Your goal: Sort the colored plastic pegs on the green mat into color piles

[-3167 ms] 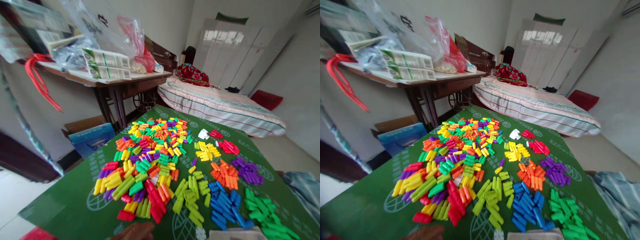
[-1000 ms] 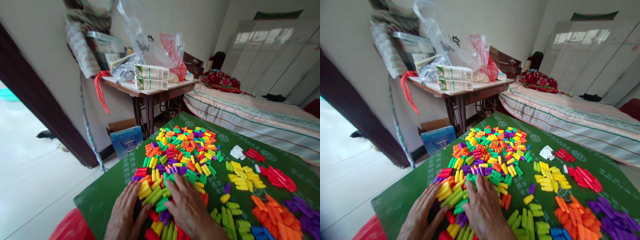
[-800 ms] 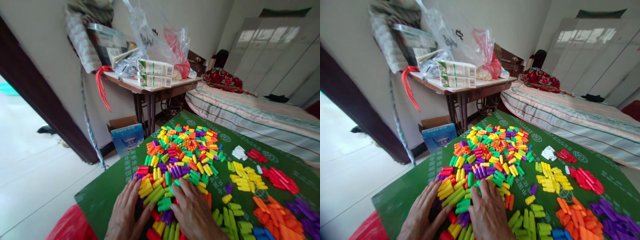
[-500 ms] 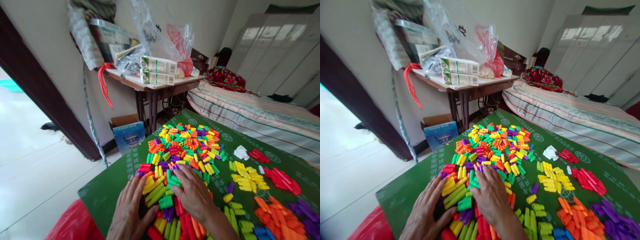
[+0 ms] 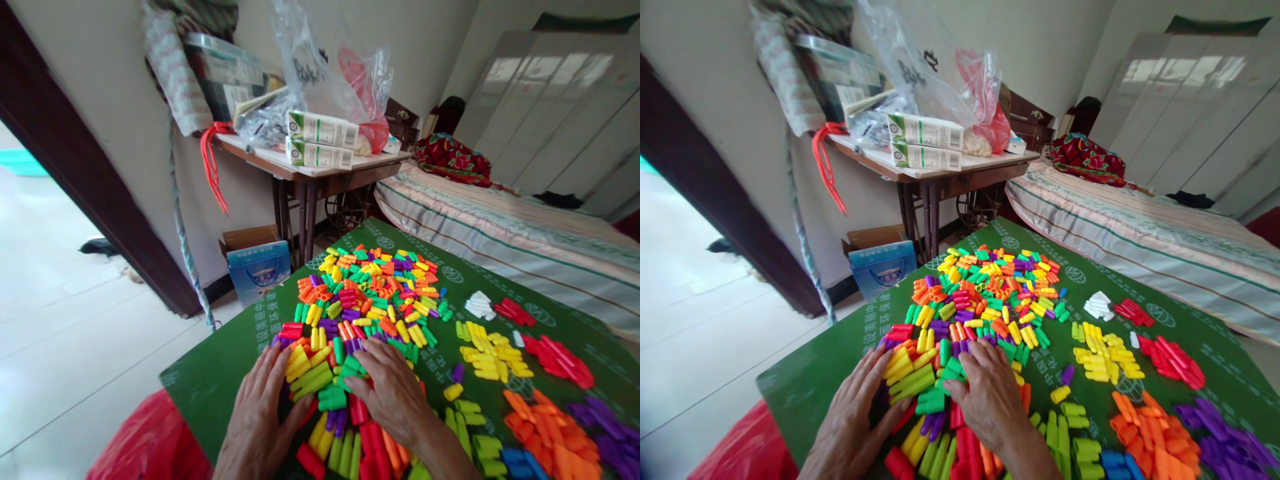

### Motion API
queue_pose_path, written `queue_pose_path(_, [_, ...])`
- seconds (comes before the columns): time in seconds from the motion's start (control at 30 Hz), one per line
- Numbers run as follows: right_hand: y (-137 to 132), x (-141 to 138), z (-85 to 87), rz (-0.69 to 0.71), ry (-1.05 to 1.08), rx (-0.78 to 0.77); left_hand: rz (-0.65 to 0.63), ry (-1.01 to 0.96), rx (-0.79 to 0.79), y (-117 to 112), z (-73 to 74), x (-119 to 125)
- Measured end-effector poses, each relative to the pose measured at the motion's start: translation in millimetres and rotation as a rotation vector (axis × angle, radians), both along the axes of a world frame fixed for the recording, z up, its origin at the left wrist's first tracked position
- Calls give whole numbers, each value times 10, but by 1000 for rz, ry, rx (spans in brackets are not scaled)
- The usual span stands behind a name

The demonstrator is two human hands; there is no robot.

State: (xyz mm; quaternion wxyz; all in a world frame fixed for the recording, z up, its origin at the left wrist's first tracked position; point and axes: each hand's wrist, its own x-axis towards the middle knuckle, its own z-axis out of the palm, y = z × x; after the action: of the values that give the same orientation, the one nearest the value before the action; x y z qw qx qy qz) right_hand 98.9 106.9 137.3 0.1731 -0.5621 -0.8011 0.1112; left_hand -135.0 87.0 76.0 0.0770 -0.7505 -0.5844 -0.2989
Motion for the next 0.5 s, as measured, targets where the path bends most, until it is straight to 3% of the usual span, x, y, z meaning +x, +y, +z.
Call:
queue_pose_path(0.33, [-80, -5, -50, -22, 36, 45, 5, -30, -19, 6, -28, -9])
queue_pose_path(0.5, [9, 61, -58, -31, 72, 101, 4, -45, -7, 0, -12, 1])
